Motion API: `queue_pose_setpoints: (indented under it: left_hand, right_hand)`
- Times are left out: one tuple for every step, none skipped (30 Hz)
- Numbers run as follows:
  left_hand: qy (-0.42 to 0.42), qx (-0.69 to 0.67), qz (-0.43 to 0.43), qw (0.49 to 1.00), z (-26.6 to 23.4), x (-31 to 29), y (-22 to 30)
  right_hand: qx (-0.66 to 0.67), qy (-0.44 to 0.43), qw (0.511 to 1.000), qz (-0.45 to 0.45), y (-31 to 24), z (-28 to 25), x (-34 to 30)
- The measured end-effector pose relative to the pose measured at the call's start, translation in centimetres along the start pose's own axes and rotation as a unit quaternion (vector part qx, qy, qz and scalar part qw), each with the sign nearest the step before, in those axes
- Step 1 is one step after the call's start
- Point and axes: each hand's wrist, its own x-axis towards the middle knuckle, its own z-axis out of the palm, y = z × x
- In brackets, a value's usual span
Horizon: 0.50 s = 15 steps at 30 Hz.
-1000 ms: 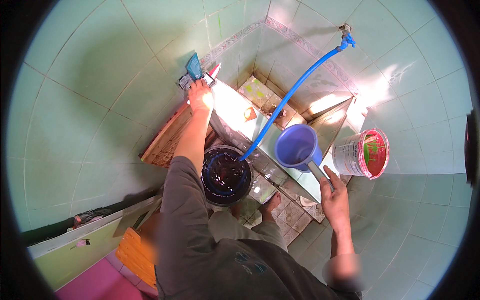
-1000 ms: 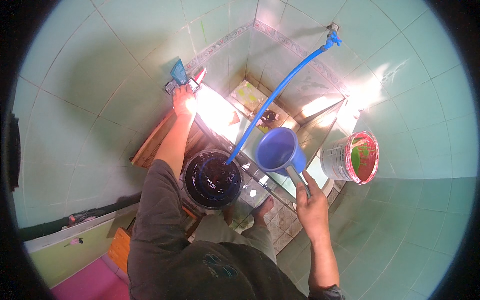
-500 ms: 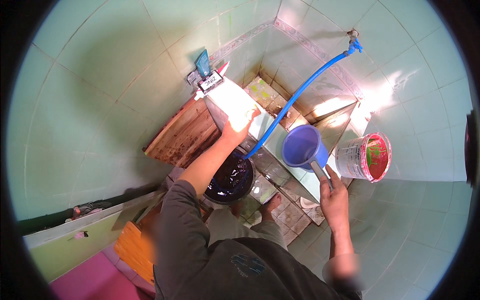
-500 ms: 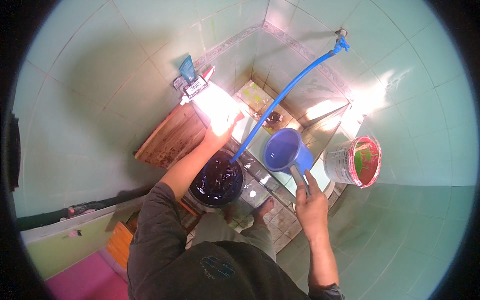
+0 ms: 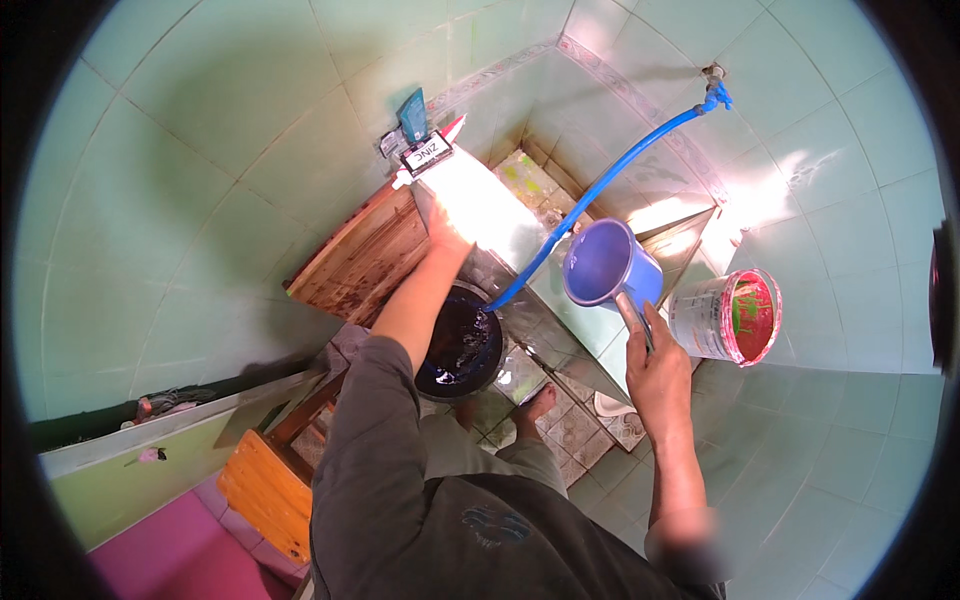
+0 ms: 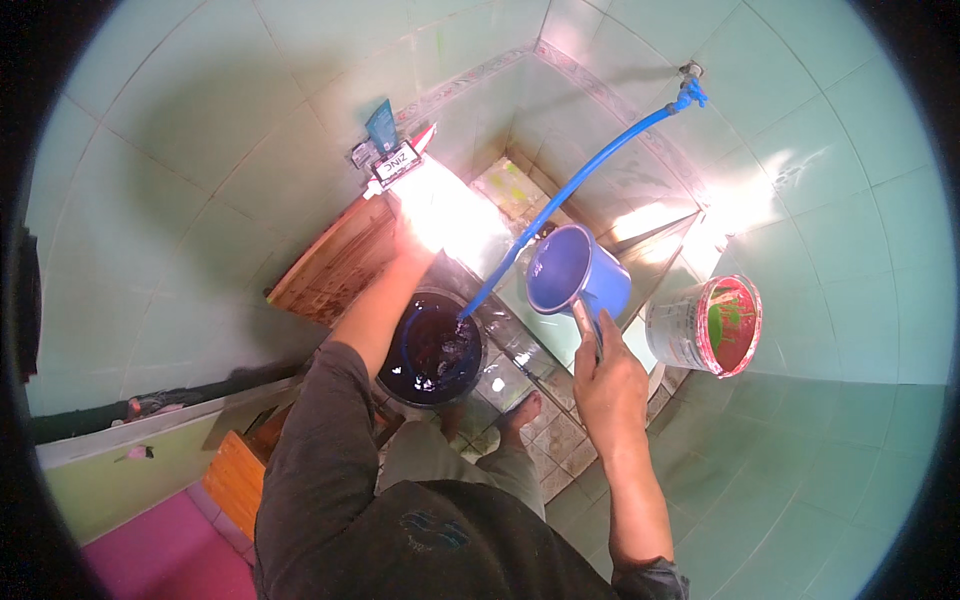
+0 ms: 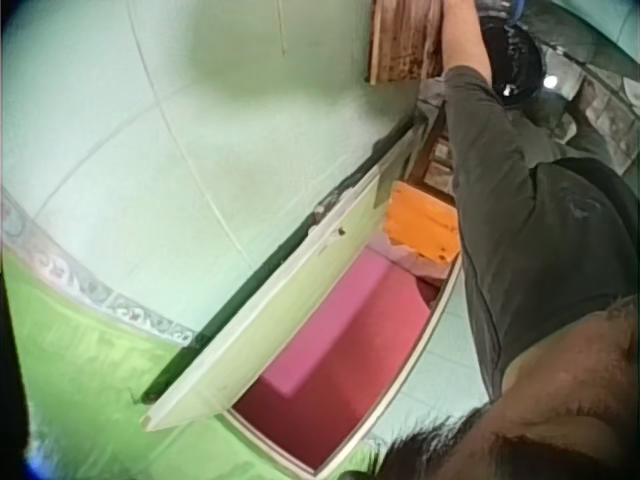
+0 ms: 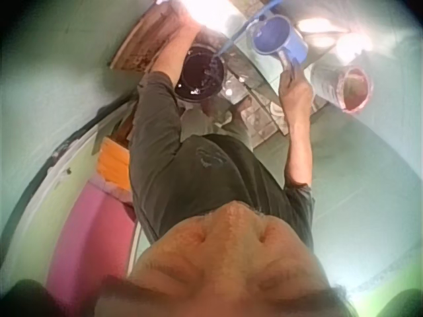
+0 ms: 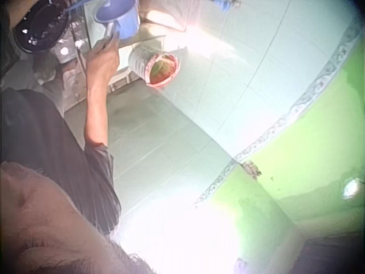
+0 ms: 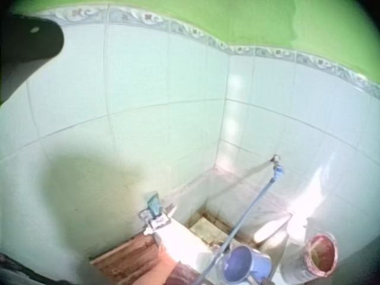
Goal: The person cleans a tiled wall section by hand using water and a cloth. They scoop water from a bucket using a blue scoop, pour it onto the tiles, and scrub the surface with a cloth before rinsing with more water.
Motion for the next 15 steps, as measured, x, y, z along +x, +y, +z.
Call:
queue_pose_setpoints:
  left_hand:
    - [-0.002,0.013,-0.015,1.0,-1.9,1.4,0.0]
    - [-0.09,-0.002,-0.058,0.994,-4.2,3.0,1.8]
    - [-0.117,-0.015,-0.079,0.99,-4.7,3.5,2.1]
    - [-0.108,-0.047,-0.089,0.989,-3.6,3.1,2.1]
    - [-0.067,-0.104,-0.089,0.988,-2.0,2.4,2.3]
    - [-0.025,-0.159,-0.082,0.984,-0.2,1.7,3.0]
    - [0.002,-0.209,-0.071,0.975,0.2,1.3,3.9]
    - [-0.033,-0.153,-0.054,0.986,0.5,1.7,3.5]
    - [-0.073,-0.09,-0.035,0.993,0.2,2.3,3.1]
    - [-0.146,0.018,-0.016,0.989,-1.0,3.4,2.6]
    - [-0.201,0.098,-0.005,0.975,-2.3,4.1,1.4]
    - [-0.24,0.135,0.007,0.961,-3.0,5.0,1.0]
    - [-0.26,0.145,0.011,0.955,-3.0,5.4,1.2]
    - [-0.161,-0.005,-0.04,0.986,-1.1,3.7,0.0]
    - [-0.055,-0.166,-0.049,0.983,0.2,2.6,-0.3]
  right_hand:
    - [0.012,-0.009,1.0,0.023,0.2,-0.2,-0.2]
    - [0.021,-0.015,0.998,0.049,0.4,-0.7,-0.4]
    - [0.036,-0.027,0.997,0.067,0.3,-0.9,-0.7]
    - [0.047,-0.03,0.997,0.061,0.2,-0.9,-0.9]
    - [0.058,-0.035,0.996,0.054,0.2,-1.0,-1.3]
    - [0.068,-0.035,0.996,0.049,0.4,-1.1,-1.4]
    - [0.066,-0.027,0.996,0.048,0.9,-1.3,-1.7]
    - [0.065,-0.019,0.997,0.047,1.4,-1.5,-2.0]
    - [0.062,-0.013,0.997,0.05,1.9,-1.6,-2.3]
    - [0.062,-0.016,0.995,0.07,2.0,-1.8,-2.4]
    - [0.066,-0.025,0.994,0.083,1.6,-1.9,-2.4]
    - [0.064,-0.027,0.993,0.099,1.6,-2.4,-2.3]
    - [0.061,-0.02,0.994,0.089,1.7,-2.6,-2.3]
    - [0.065,-0.018,0.995,0.071,1.5,-2.7,-2.4]
    - [0.07,-0.012,0.996,0.059,1.5,-2.6,-2.3]
